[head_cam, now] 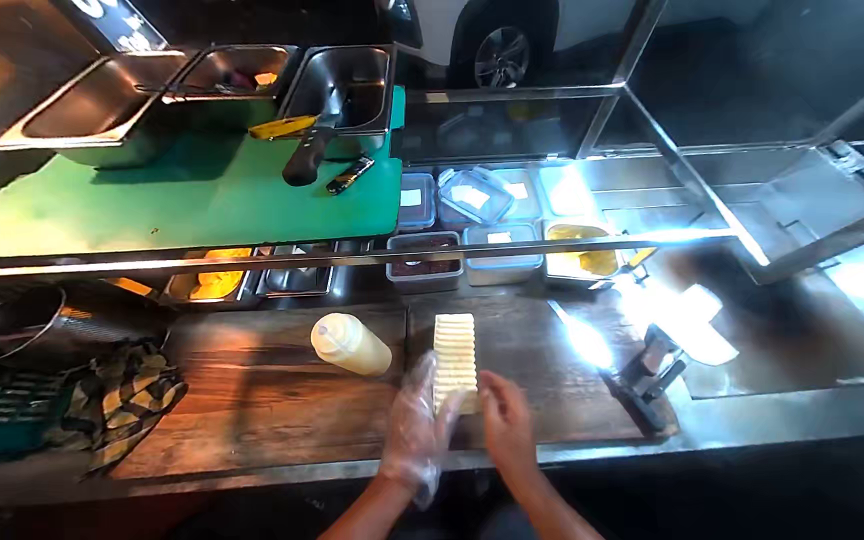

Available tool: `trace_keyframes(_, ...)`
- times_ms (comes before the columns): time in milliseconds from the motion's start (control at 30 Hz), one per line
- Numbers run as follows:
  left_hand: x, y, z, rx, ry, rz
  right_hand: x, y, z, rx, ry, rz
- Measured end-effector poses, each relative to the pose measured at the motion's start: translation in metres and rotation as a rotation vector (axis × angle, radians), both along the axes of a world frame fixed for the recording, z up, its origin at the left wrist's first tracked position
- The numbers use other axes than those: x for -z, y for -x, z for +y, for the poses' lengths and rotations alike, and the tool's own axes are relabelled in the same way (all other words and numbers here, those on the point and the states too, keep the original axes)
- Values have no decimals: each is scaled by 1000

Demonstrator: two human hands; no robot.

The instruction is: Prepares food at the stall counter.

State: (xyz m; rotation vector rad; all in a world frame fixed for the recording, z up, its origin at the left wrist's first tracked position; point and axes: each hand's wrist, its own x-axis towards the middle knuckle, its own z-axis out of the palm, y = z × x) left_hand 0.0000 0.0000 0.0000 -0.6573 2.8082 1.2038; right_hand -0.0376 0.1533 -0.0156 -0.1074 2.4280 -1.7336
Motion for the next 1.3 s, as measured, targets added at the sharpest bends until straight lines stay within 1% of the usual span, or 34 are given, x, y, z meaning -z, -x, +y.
trace_keyframes(33,2,20,-1,-55,-51,-148,13,18,4,40,-52,-125)
trace_keyframes(67,6,39,-1,-93,-76,-266,22,34,3,33,-68,-288)
trace_keyframes(100,12,54,0,-132,-88,-330,28,48,-2,13,-46,-451)
trace_keyframes(167,21,74,0,-230,-129,-404,26,68,-20,17,92,-712)
trace_keyframes(200,17,77,-2,-276,-190,-408,22,77,-27,14,156,-812)
trace_keyframes(233,14,73,-4,-326,-276,-345,18,83,-31,-5,191,-878)
trace_keyframes(267,15,63,-7,-378,-389,-220,16,89,-34,-39,193,-889)
trace_keyframes(300,11,53,-8,-443,-555,-33,11,96,-34,-97,148,-830)
trace_keyframes(333,5,45,-10,-468,-734,143,3,102,-32,-184,66,-710)
trace_keyframes(367,-6,38,-8,-512,-909,273,-9,104,-27,-293,-38,-548)
trace_keyframes(400,-20,32,-6,-582,-1063,348,-20,103,-22,-401,-121,-355)
trace_keyframes(433,-32,28,-3,-666,-1149,380,-24,99,-15,-493,-165,-150)
trace_keyframes(467,-40,22,-2,-721,-1182,369,-20,94,-6,-567,-186,62)
trace_keyframes(500,-42,14,0,-727,-1170,323,-7,87,3,-619,-196,269)
trace_keyframes(533,-38,7,1,-717,-1088,254,11,81,13,-682,-217,421)
trace_keyframes(567,-28,1,3,-701,-923,150,27,75,24,-765,-248,493)
trace_keyframes(600,-19,-4,4,-648,-738,1,40,69,35,-869,-275,469)
trace_keyframes(633,-14,-1,8,-574,-514,-127,48,65,44,-947,-279,396)
trace_keyframes(667,-9,5,13,-493,-295,-189,53,61,51,-947,-234,331)
trace_keyframes(700,-7,15,19,-405,-79,-211,55,58,55,-892,-156,261)
trace_keyframes(767,-7,42,33,-228,320,-236,55,62,55,-715,-13,121)
trace_keyframes(833,3,65,46,-70,600,-320,55,74,50,-529,66,4)
trace_keyframes(867,10,72,50,5,682,-403,57,80,48,-464,79,-33)
trace_keyframes(900,15,77,51,47,705,-480,58,87,47,-427,84,-62)
trace_keyframes(967,13,85,49,73,662,-552,58,104,46,-383,100,-126)
trace_keyframes(1033,5,80,48,26,597,-532,61,110,48,-350,124,-203)
trace_keyframes(1100,4,76,48,-61,616,-455,64,117,45,-330,163,-266)
trace_keyframes(1200,13,71,53,-69,637,-534,69,110,35,-338,188,-357)
trace_keyframes(1233,16,71,52,-89,623,-526,70,108,29,-329,194,-376)
trace_keyframes(1300,15,71,48,-132,486,-474,69,105,15,-274,224,-427)
